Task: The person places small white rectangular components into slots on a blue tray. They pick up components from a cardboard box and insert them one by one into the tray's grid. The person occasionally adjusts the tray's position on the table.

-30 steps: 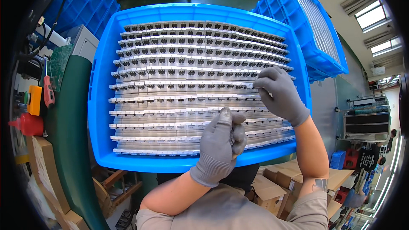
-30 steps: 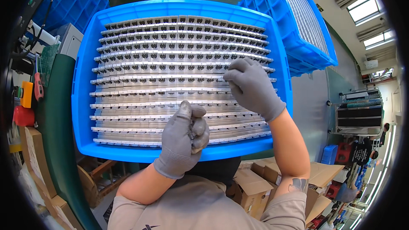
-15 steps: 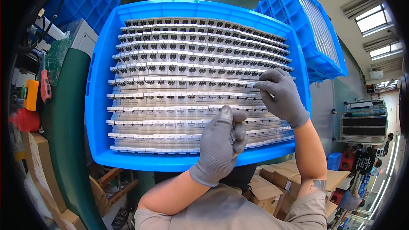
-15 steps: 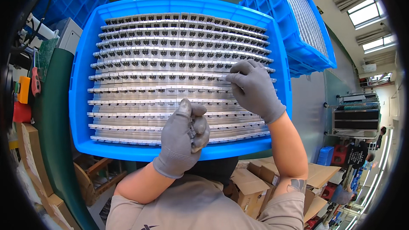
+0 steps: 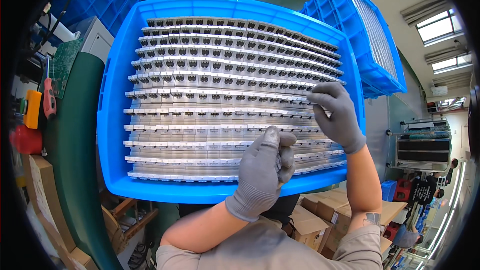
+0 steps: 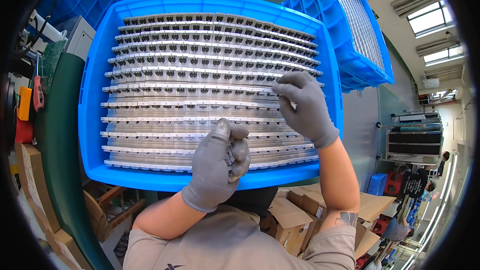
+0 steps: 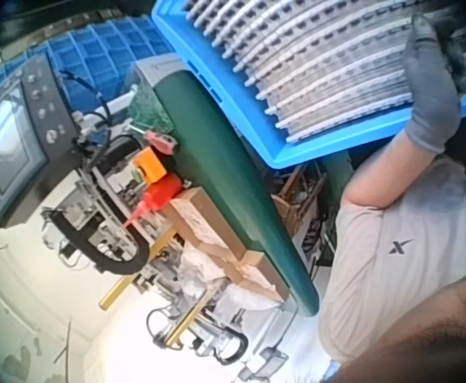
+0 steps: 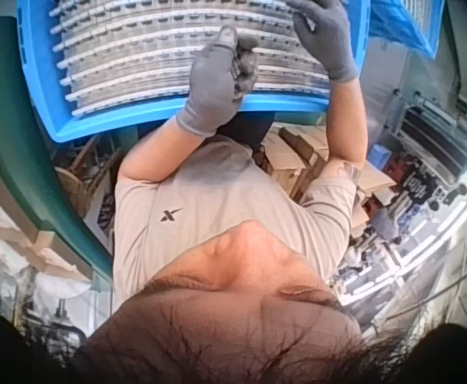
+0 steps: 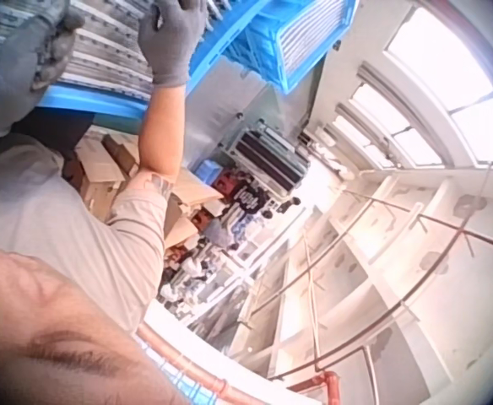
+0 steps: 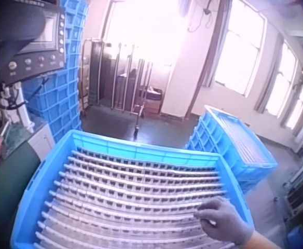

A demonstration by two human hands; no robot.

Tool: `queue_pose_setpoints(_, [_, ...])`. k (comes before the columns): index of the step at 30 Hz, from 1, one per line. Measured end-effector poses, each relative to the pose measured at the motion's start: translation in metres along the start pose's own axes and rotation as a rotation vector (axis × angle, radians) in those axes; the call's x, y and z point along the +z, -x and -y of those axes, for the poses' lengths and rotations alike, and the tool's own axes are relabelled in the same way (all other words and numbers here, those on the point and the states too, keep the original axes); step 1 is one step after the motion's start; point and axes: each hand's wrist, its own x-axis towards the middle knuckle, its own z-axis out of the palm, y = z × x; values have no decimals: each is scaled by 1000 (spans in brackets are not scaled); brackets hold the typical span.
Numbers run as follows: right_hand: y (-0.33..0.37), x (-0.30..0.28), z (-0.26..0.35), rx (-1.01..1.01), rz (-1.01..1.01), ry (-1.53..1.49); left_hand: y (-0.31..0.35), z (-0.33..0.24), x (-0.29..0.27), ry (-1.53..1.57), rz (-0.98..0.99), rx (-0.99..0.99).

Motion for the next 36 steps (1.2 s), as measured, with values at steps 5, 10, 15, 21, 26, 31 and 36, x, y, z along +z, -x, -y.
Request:
queue_pose_setpoints(5, [3,3,-9,51,48,186,0,-1,3,-8,-21,-12])
queue_pose_setpoints(10, [2,8,-10,71,77,198,-1,0,2,7,-7,0])
queue_pose_setpoints(15, [-1,2,-3,79,-3,118,-2,1,-3,98,-7,-38])
queue_pose_setpoints(21, [-8,-27,75,-2,30,-240,-3,0,1,90,-23,-20])
queue_pose_setpoints(26, [-13,-25,106,-121,163,-54,-2,0,0,84,-8,-17])
queue_pose_setpoints(31, [-15,-27,105,-174,201,48,-5,1,2,83,42,-9])
queue_pose_setpoints(36, [-13,-27,98,-182,171,-33,-4,2,0,25,63,14])
